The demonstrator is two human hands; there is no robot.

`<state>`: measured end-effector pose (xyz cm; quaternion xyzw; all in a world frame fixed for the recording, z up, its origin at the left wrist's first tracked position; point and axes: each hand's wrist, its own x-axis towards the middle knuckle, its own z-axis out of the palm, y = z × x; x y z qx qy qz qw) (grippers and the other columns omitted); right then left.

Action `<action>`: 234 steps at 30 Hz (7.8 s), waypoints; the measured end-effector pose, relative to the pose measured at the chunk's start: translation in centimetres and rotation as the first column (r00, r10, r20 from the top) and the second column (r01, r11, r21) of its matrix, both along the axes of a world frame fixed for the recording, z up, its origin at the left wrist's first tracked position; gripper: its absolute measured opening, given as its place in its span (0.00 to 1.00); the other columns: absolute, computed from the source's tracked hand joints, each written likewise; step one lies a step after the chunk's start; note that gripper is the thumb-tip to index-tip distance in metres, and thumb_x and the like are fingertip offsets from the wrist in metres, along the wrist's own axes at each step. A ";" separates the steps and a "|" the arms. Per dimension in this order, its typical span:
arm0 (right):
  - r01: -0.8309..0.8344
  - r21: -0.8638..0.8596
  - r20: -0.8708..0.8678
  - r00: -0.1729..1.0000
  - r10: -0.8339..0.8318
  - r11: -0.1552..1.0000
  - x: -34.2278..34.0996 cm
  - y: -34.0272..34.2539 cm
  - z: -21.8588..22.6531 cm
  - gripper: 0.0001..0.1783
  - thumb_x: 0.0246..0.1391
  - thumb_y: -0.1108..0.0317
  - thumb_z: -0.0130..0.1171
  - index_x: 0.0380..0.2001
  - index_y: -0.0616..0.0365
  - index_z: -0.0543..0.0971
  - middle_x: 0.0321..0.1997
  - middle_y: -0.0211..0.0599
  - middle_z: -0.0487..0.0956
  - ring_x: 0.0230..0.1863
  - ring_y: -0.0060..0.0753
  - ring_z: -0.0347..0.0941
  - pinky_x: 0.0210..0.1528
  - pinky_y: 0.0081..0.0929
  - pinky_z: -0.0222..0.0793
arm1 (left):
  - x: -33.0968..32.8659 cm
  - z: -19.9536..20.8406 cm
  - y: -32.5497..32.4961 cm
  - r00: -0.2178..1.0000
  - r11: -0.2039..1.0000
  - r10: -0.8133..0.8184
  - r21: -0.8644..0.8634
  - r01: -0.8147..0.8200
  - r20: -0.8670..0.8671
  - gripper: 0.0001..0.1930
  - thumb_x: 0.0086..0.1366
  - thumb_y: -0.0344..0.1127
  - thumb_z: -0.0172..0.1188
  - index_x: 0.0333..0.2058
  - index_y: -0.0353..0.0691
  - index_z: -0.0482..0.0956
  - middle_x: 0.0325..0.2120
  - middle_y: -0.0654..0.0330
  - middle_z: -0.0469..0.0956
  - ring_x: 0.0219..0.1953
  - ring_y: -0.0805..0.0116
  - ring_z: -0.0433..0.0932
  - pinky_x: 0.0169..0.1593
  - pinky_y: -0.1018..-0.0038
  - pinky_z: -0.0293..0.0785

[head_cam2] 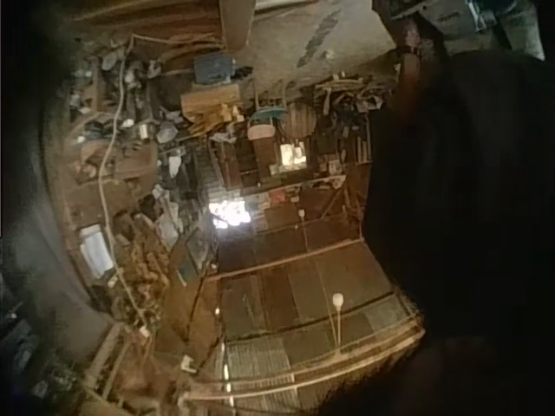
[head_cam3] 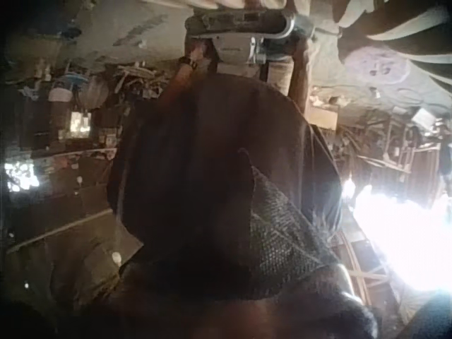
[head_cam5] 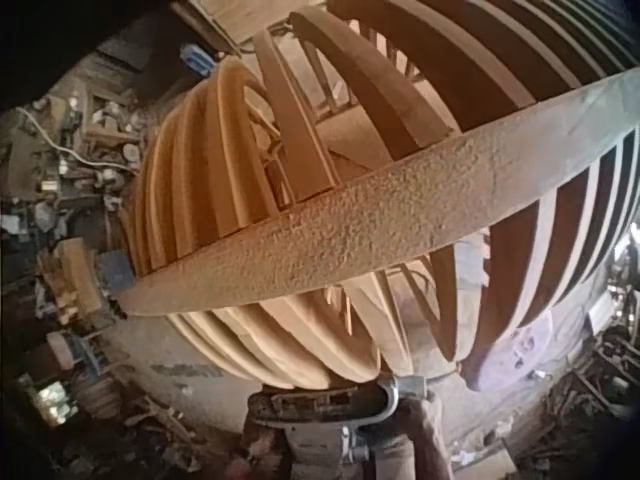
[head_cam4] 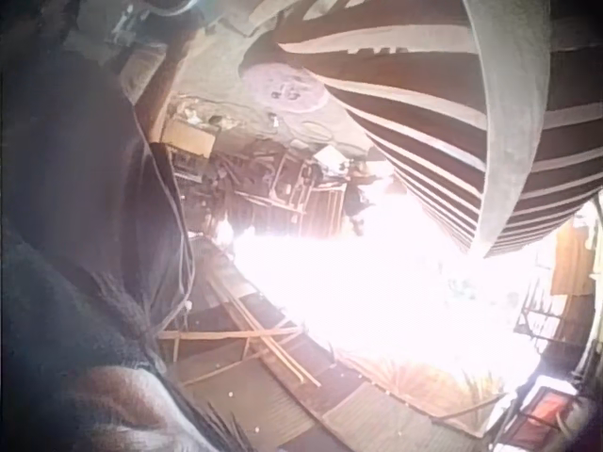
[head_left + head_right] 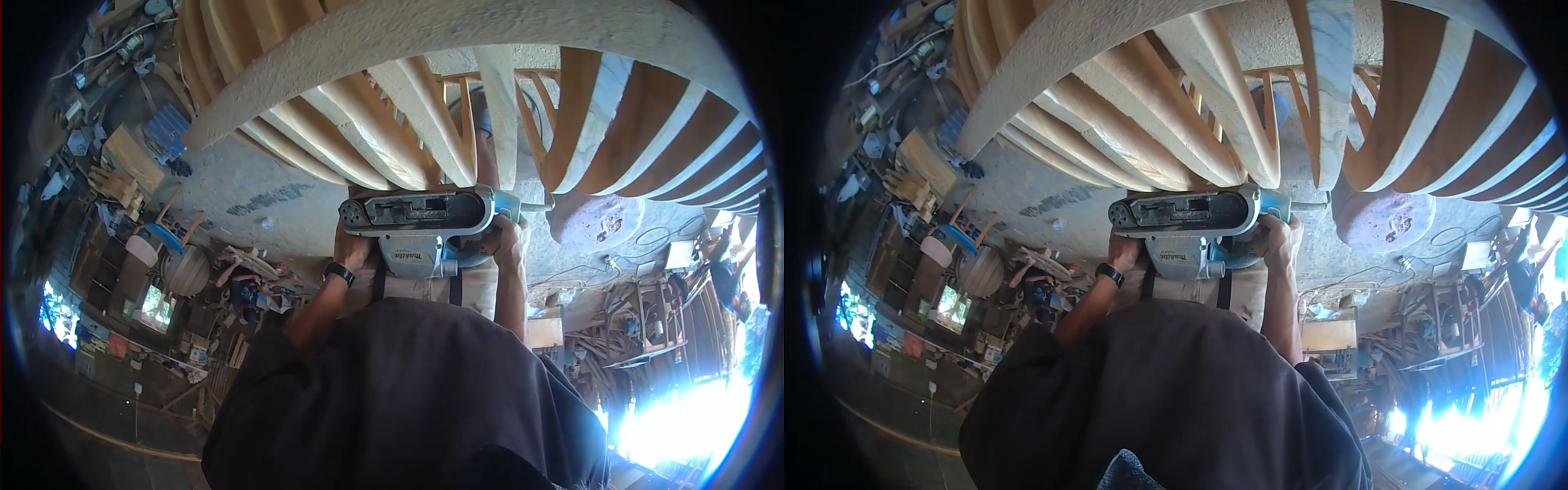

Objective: The person uses a belt sander to smooth the inner and outer slats of a curved wooden structure, moving the sander along each rib while holding it by hand.

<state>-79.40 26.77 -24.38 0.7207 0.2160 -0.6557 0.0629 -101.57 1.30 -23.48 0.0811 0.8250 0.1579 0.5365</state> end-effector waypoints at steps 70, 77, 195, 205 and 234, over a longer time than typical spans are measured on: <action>0.148 0.048 -0.011 0.989 -0.148 0.988 2.9 -1.7 -7.0 0.06 0.39 0.74 0.58 0.23 0.65 0.80 0.20 0.37 0.78 0.20 0.30 0.73 0.25 0.27 0.68 | 0.3 -1.8 1.3 0.937 0.938 -0.343 0.035 0.346 -0.063 0.21 0.63 0.34 0.59 0.55 0.37 0.73 0.52 0.53 0.76 0.57 0.60 0.71 0.62 0.68 0.63; 0.022 0.066 -0.004 1.000 -0.022 0.998 -1.4 0.8 -0.2 0.05 0.46 0.73 0.59 0.27 0.64 0.79 0.19 0.37 0.76 0.19 0.28 0.73 0.21 0.25 0.69 | 2.4 -3.6 -3.1 0.995 0.992 0.076 0.105 -0.069 -0.066 0.18 0.67 0.34 0.56 0.54 0.36 0.73 0.51 0.56 0.77 0.53 0.67 0.73 0.58 0.70 0.68; 0.487 0.166 -0.124 0.873 -0.472 0.857 -3.7 2.0 6.2 0.14 0.63 0.62 0.57 0.37 0.65 0.77 0.24 0.34 0.75 0.20 0.27 0.71 0.21 0.26 0.70 | -6.4 6.2 6.6 0.616 0.739 0.670 -0.440 -0.509 0.414 0.11 0.51 0.22 0.55 0.36 0.38 0.73 0.19 0.59 0.74 0.16 0.68 0.76 0.12 0.69 0.66; 0.453 0.193 -0.189 0.887 -0.421 0.870 -1.5 -2.2 0.9 0.14 0.62 0.62 0.59 0.37 0.65 0.76 0.25 0.37 0.76 0.19 0.27 0.72 0.19 0.26 0.71 | -2.7 2.8 2.9 0.771 0.805 0.593 -0.147 -0.575 0.232 0.17 0.50 0.18 0.53 0.41 0.38 0.73 0.24 0.58 0.75 0.19 0.66 0.75 0.14 0.66 0.71; 0.679 0.312 -0.431 0.725 -0.537 0.665 -14.1 4.2 14.6 0.10 0.60 0.72 0.49 0.42 0.69 0.71 0.33 0.45 0.75 0.31 0.31 0.72 0.33 0.28 0.73 | -18.3 14.6 14.2 0.733 0.821 0.570 -0.224 -0.525 0.371 0.17 0.61 0.51 0.54 0.25 0.44 0.77 0.16 0.65 0.74 0.16 0.70 0.77 0.11 0.78 0.58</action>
